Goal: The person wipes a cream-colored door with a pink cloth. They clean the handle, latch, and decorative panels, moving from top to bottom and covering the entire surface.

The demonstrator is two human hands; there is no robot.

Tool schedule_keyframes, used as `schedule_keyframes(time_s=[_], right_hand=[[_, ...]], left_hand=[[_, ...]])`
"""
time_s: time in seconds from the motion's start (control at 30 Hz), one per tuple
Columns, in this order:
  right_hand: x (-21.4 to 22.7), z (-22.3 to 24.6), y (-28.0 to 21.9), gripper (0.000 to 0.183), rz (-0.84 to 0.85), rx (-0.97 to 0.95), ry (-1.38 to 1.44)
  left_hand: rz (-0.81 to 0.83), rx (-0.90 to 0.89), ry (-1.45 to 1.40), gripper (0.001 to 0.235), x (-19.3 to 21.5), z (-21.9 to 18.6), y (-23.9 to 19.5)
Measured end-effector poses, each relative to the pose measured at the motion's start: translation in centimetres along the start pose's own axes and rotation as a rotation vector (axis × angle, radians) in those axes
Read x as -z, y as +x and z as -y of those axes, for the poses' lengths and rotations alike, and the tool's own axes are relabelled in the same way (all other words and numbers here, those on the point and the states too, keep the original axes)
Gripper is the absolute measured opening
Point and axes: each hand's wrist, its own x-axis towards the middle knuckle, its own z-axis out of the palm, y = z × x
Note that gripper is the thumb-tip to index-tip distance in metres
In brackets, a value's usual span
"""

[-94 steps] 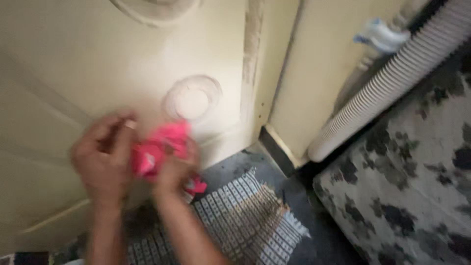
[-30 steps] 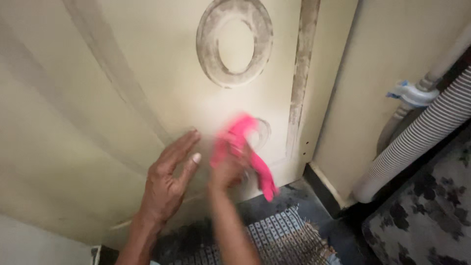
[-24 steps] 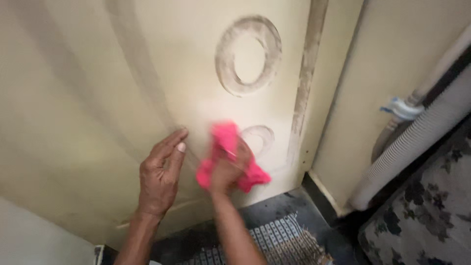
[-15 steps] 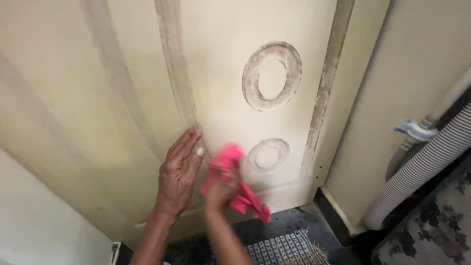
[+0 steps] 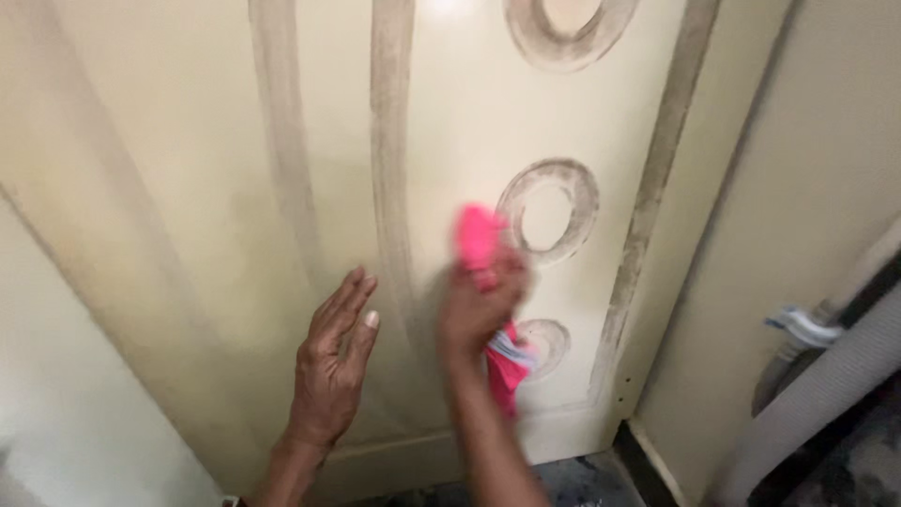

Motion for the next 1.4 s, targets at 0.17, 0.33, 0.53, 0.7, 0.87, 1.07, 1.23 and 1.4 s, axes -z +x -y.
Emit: schedule_keyframes(time_s=[0.17,0.33,0.53,0.7,0.87,1.07,1.23,1.4], right_hand=[[-0.6,5.0,-5.4,0.042,0.519,0.273,-0.534],[-2.2,6.2,1.5,0.030,0.136,0.052,-0.494],[-1.4,6.9,-1.8,0.040,0.671,0.588,-0.606],[0.1,6.2,-3.4,0.050,0.884,0.655,-0.680],[-8.3,6.8,2.0,0.055,0.439,0.523,-0.707],[-5.7,8.6,-2.5,0.050,0.891,0.741,-0.576],[-2.0,8.4,-4.6,0.033,0.953,0.308,-0.456],[-7.9,9.6,-4.6,0.027,0.594,-0.343,-0.368]], left_hand=[[-0.185,-0.022,-0.132,0.046,-1.4,0.9,1.1],[-0.130,0.165,-0.185,0.047,-0.7,1.7,0.2],[-0.412,0.249,-0.206,0.044,0.3,-0.2,0.8],[-0.563,0.354,-0.300,0.042,1.2,0.9,0.9],[-0.494,0.433,-0.266,0.045,2.2,2.9,0.3],[-0.284,0.589,-0.500,0.048,1.3,5.7,0.0],[-0.289,0.978,-0.601,0.051,0.4,6.3,-3.0],[-0.547,0.708,-0.799,0.070,-1.4,4.1,-3.6]])
